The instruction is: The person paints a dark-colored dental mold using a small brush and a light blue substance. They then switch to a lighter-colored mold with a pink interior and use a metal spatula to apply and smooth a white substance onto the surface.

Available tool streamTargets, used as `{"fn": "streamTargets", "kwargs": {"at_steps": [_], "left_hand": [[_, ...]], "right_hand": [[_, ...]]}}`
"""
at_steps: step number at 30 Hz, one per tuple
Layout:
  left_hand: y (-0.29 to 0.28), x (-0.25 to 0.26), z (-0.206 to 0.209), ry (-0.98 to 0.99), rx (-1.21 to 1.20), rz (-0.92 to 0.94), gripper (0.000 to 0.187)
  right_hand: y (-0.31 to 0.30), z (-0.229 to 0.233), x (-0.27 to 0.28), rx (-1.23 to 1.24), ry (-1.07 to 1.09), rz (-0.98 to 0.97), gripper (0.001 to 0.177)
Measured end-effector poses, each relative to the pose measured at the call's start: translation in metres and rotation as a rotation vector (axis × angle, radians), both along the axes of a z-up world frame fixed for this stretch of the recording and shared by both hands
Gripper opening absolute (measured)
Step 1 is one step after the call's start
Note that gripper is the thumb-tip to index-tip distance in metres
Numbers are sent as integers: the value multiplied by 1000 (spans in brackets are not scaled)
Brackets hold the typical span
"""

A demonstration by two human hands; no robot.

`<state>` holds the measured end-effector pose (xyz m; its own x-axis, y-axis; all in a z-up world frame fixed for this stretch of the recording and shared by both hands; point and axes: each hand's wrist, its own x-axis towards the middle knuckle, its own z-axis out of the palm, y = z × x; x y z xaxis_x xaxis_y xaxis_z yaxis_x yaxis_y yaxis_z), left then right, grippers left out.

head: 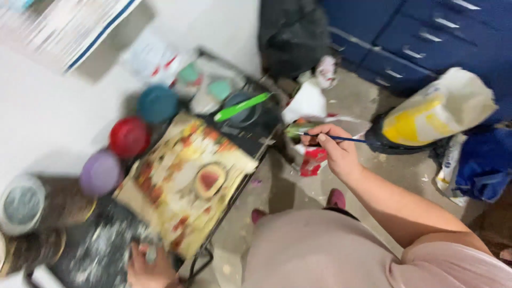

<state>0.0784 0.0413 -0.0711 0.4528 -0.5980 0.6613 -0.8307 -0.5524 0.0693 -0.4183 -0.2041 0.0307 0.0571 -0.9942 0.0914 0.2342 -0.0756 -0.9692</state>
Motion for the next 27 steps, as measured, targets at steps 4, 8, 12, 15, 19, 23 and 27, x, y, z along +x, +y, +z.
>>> {"fn": "streamTargets", "kwargs": {"at_steps": [4, 8, 12, 15, 19, 23, 27], "left_hand": [[-60, -90, 32, -204, 49, -514, 29], [-126, -247, 46, 215, 82, -528, 55], [-187, -362, 45, 524, 54, -852, 45], [-223, -427, 57, 736, 231, -869, 28], [-267, -469, 74, 887, 415, -801, 21], [-315, -499, 84, 875, 453, -998, 16], [-363, -552, 118, 1020, 511, -937, 38]], "right_hand": [[-26, -16, -106, -98, -28, -160, 27], [-49, -17, -206, 25, -155, -304, 13], [-70, -11, -286, 120, -117, -414, 13], [-93, -34, -339, 49, -42, -488, 14], [-129, -49, -387, -64, 0, -627, 11], [-170, -25, -432, 69, 25, -706, 19], [-250, -11, -497, 53, 49, -741, 27]]}}
